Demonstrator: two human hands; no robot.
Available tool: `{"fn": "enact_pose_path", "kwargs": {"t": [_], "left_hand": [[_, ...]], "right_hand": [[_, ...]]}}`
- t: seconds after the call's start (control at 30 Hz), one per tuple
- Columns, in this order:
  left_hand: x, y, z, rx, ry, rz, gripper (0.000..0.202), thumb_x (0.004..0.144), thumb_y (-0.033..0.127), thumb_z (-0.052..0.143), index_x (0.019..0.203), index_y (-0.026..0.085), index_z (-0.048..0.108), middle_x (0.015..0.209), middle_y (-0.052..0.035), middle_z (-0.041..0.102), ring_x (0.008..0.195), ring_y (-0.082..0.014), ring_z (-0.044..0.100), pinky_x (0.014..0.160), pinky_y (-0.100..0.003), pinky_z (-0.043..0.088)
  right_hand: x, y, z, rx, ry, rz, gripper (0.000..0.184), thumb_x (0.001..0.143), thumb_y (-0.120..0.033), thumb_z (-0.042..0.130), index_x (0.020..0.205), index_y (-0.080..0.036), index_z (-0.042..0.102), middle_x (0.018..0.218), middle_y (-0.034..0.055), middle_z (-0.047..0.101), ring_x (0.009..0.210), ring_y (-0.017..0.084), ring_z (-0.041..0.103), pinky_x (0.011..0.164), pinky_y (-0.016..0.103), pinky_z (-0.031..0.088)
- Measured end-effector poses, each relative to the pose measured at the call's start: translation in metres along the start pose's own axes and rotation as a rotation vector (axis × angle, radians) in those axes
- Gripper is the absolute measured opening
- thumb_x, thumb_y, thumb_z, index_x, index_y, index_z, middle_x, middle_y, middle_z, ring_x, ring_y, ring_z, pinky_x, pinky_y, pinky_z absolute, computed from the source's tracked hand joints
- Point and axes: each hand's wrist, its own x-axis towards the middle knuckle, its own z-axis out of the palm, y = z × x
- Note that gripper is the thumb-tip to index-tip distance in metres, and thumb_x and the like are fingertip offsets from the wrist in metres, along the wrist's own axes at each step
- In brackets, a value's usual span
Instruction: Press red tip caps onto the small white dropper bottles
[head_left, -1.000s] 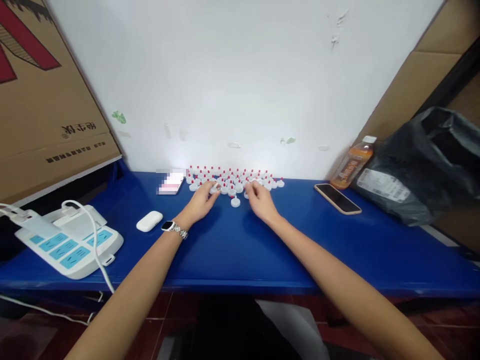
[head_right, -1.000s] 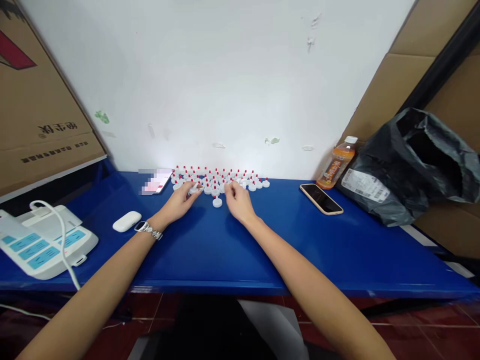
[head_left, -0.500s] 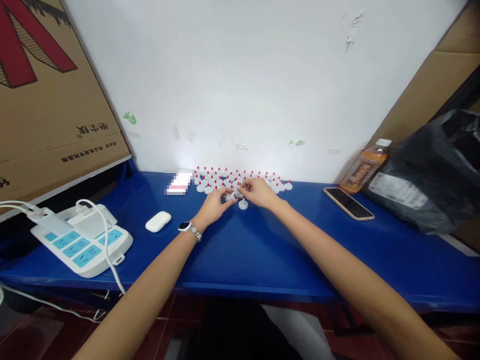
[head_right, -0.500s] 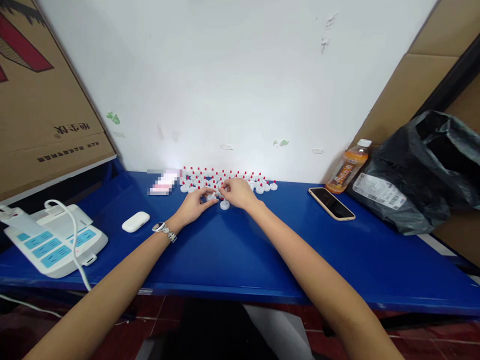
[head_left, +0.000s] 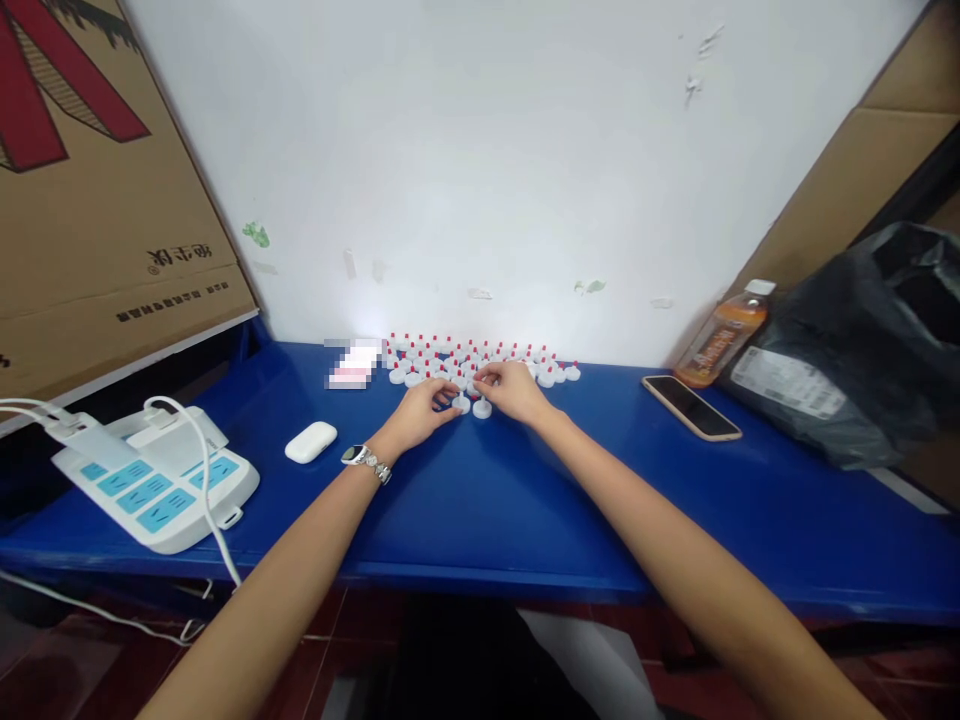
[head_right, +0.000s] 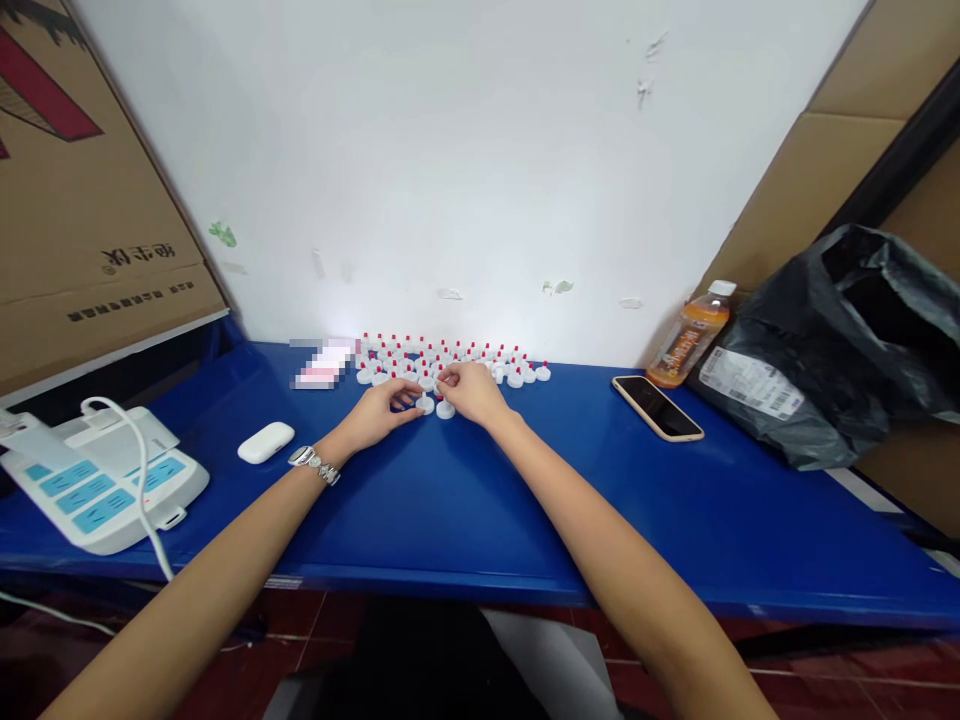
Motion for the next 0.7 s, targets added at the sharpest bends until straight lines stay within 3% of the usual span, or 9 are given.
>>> {"fn": "enact_pose_path", "kwargs": {"t": [0.13, 0.23, 0.4, 0.6, 0.7], "left_hand": [[0.0, 0.0, 0.001, -0.015, 0.006, 0.003, 0.032, 0.08, 0.037, 0.071, 0.105, 0.017, 0.066, 0.101, -0.0083, 0.072, 0.084, -0.0186, 0.066, 0.081, -0.037, 0.056], [0.0, 0.002, 0.002, -0.03, 0.0, 0.013, 0.029, 0.081, 0.036, 0.07, 0.102, 0.017, 0.065, 0.097, -0.0084, 0.072, 0.081, -0.0181, 0.066, 0.079, -0.037, 0.057], [0.0, 0.005, 0.003, -0.012, 0.016, 0.013, 0.026, 0.081, 0.035, 0.07, 0.099, 0.017, 0.065, 0.096, -0.0078, 0.072, 0.08, -0.0177, 0.067, 0.079, -0.037, 0.057], [-0.002, 0.008, -0.003, -0.005, 0.022, 0.0, 0.033, 0.078, 0.043, 0.071, 0.098, 0.018, 0.064, 0.089, -0.0063, 0.071, 0.074, -0.0173, 0.066, 0.073, -0.036, 0.057], [-0.003, 0.013, -0.008, 0.035, 0.038, -0.013, 0.031, 0.081, 0.043, 0.067, 0.099, 0.018, 0.065, 0.089, -0.006, 0.071, 0.073, -0.0168, 0.065, 0.07, -0.034, 0.056]], "right_hand": [[-0.004, -0.005, -0.002, 0.078, 0.079, -0.032, 0.02, 0.082, -0.025, 0.063, 0.094, -0.015, 0.076, 0.074, 0.0022, 0.072, 0.062, 0.013, 0.057, 0.063, 0.025, 0.04], [-0.012, -0.005, -0.011, 0.118, 0.155, -0.055, 0.018, 0.085, -0.026, 0.059, 0.085, -0.016, 0.073, 0.075, 0.0024, 0.071, 0.067, 0.014, 0.059, 0.065, 0.025, 0.042], [-0.025, 0.008, -0.027, 0.034, 0.237, 0.006, 0.016, 0.085, -0.025, 0.055, 0.083, -0.016, 0.069, 0.07, 0.0007, 0.065, 0.064, 0.014, 0.057, 0.064, 0.026, 0.039], [-0.032, 0.025, -0.021, -0.089, 0.125, 0.12, 0.03, 0.084, -0.03, 0.063, 0.111, -0.018, 0.066, 0.072, 0.0002, 0.066, 0.066, 0.016, 0.059, 0.064, 0.026, 0.039], [-0.031, 0.028, -0.014, -0.089, 0.094, 0.13, 0.019, 0.086, -0.027, 0.061, 0.101, -0.018, 0.067, 0.074, 0.0014, 0.069, 0.068, 0.016, 0.06, 0.064, 0.026, 0.04]]}}
